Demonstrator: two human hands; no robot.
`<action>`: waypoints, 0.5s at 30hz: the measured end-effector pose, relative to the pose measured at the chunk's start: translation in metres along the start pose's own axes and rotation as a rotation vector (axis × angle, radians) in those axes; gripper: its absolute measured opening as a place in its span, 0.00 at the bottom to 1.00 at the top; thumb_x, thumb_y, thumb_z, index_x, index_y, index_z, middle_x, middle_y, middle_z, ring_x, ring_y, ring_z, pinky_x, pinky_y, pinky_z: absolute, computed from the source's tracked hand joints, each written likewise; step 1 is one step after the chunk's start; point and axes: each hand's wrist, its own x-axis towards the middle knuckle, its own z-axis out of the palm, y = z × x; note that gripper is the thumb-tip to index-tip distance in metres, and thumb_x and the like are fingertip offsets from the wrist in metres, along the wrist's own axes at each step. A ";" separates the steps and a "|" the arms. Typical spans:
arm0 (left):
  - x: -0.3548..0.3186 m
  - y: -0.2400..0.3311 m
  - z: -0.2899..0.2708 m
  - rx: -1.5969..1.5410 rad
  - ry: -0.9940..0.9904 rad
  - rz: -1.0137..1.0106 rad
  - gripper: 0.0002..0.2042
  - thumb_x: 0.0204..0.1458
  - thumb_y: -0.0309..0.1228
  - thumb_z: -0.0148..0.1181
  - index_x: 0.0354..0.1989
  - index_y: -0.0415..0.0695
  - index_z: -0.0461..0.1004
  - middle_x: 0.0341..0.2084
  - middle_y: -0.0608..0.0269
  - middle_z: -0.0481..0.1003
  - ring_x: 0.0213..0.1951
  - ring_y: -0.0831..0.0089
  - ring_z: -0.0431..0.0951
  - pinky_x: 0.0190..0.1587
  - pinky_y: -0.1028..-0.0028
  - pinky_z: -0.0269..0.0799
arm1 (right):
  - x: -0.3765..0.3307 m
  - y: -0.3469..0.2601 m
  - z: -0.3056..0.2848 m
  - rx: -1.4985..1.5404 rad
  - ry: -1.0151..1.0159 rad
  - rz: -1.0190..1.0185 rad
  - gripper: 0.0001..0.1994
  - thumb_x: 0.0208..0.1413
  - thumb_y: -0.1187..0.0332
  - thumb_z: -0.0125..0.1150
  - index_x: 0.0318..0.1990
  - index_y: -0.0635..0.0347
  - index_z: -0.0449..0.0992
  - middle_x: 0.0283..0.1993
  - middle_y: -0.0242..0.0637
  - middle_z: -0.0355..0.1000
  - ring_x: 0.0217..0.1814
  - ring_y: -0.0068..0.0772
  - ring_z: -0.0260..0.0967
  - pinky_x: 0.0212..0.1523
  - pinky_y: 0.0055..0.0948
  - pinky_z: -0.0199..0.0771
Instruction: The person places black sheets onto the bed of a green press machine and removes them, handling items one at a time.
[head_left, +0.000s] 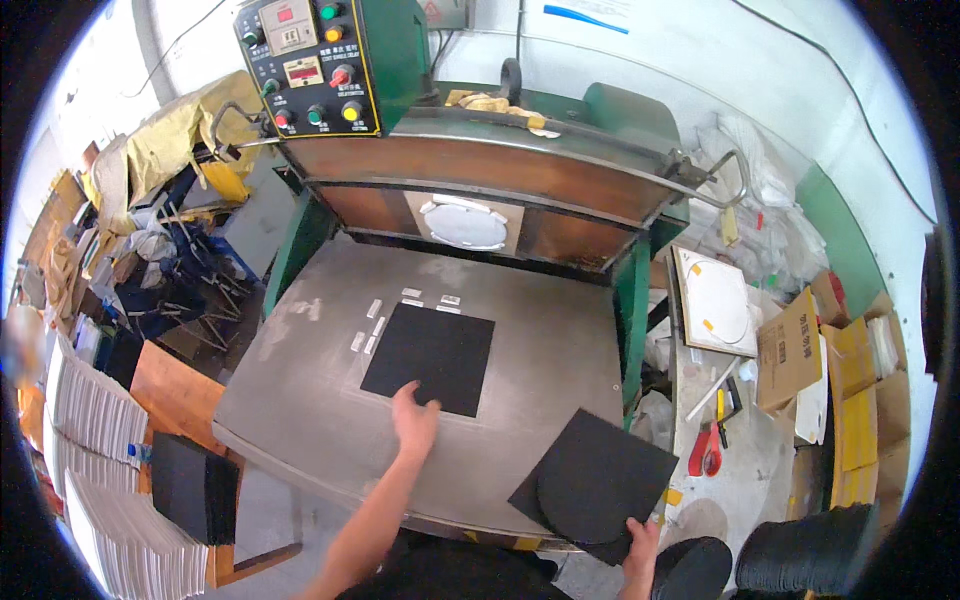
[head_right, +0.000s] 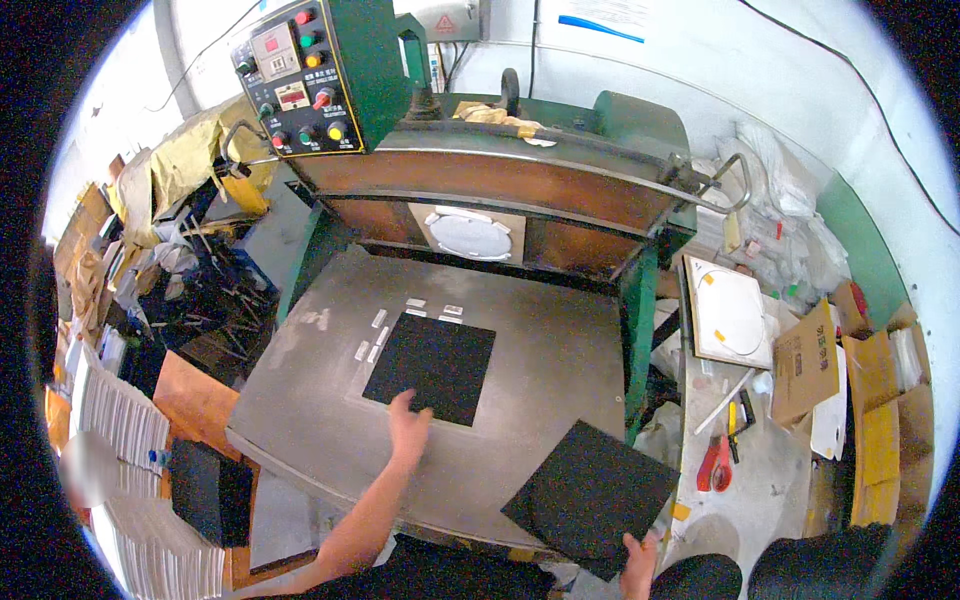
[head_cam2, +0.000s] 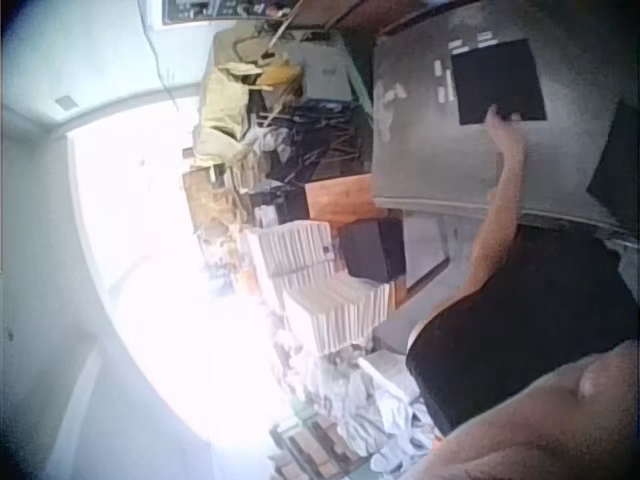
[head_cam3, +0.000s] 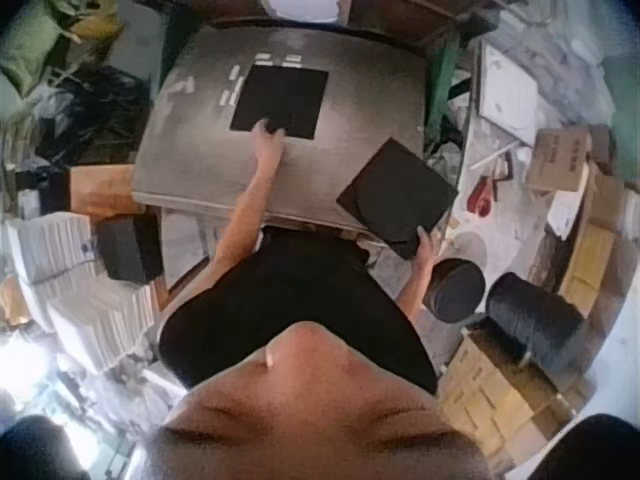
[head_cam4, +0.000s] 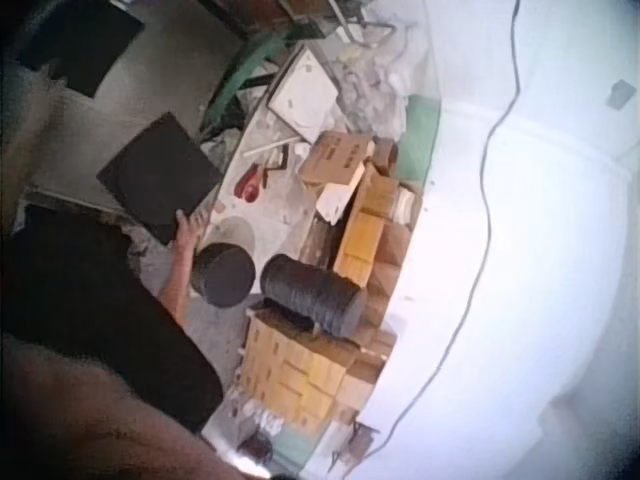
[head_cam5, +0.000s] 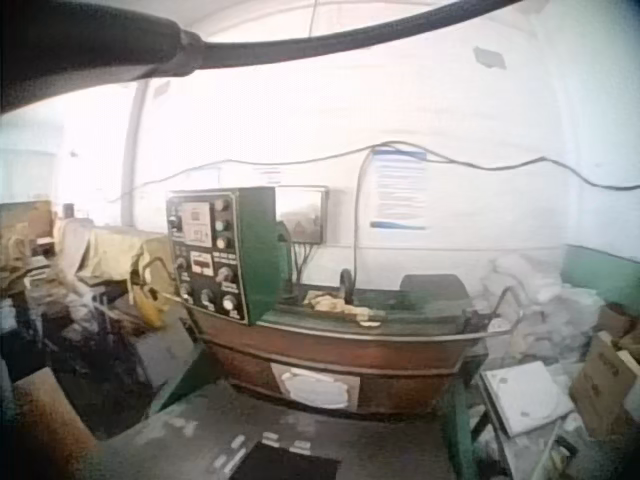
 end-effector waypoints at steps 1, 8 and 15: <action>0.012 0.017 0.017 0.053 -0.062 0.172 0.27 0.42 0.30 0.63 0.54 0.38 0.67 0.51 0.47 0.69 0.54 0.51 0.68 0.58 0.59 0.62 | -0.018 0.004 0.007 -0.033 0.013 -0.052 0.24 0.53 0.76 0.52 0.59 0.69 0.65 0.56 0.41 0.70 0.54 0.34 0.68 0.59 0.31 0.63; 0.054 0.045 0.087 0.604 -0.191 0.477 0.29 0.45 0.34 0.60 0.59 0.41 0.63 0.62 0.48 0.61 0.68 0.50 0.51 0.68 0.50 0.44 | -0.082 -0.024 0.047 0.064 -0.008 -0.182 0.20 0.55 0.78 0.52 0.57 0.67 0.69 0.55 0.38 0.72 0.55 0.32 0.67 0.60 0.30 0.61; 0.034 0.044 0.091 0.306 -0.298 0.500 0.23 0.49 0.33 0.58 0.54 0.41 0.68 0.58 0.46 0.65 0.65 0.49 0.57 0.67 0.55 0.49 | -0.173 0.000 0.057 0.358 0.260 -0.162 0.16 0.55 0.75 0.56 0.52 0.66 0.70 0.49 0.38 0.73 0.48 0.31 0.71 0.52 0.30 0.68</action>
